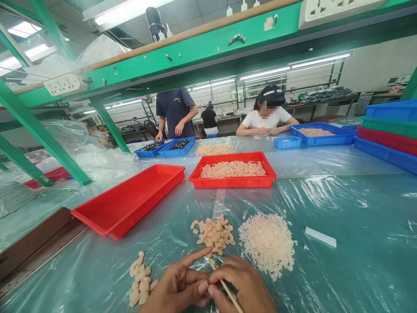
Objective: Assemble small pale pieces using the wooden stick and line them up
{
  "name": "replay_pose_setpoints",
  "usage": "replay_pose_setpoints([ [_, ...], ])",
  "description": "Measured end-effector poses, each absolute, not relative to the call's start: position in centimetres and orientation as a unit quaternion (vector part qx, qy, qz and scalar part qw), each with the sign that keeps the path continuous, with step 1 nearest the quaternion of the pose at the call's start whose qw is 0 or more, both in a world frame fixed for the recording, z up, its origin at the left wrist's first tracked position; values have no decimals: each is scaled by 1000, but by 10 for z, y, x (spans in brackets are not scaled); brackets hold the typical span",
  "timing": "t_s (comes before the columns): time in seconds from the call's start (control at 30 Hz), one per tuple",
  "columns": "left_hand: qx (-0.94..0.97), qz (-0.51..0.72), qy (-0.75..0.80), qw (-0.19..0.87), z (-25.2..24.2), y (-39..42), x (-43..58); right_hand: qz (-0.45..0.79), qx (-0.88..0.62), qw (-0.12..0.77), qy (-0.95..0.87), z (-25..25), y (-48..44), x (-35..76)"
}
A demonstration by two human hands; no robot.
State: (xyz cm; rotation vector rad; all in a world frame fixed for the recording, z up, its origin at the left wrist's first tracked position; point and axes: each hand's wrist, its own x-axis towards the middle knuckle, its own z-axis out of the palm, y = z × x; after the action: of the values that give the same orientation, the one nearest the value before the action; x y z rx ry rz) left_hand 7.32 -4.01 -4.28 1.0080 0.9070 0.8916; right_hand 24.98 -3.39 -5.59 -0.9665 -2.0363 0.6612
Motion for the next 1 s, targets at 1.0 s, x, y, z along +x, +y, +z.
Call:
replay_pose_setpoints([
  [1.0,494,432,430,620,-38,-43,89,210,-439,431,-760,-53,-35,242],
])
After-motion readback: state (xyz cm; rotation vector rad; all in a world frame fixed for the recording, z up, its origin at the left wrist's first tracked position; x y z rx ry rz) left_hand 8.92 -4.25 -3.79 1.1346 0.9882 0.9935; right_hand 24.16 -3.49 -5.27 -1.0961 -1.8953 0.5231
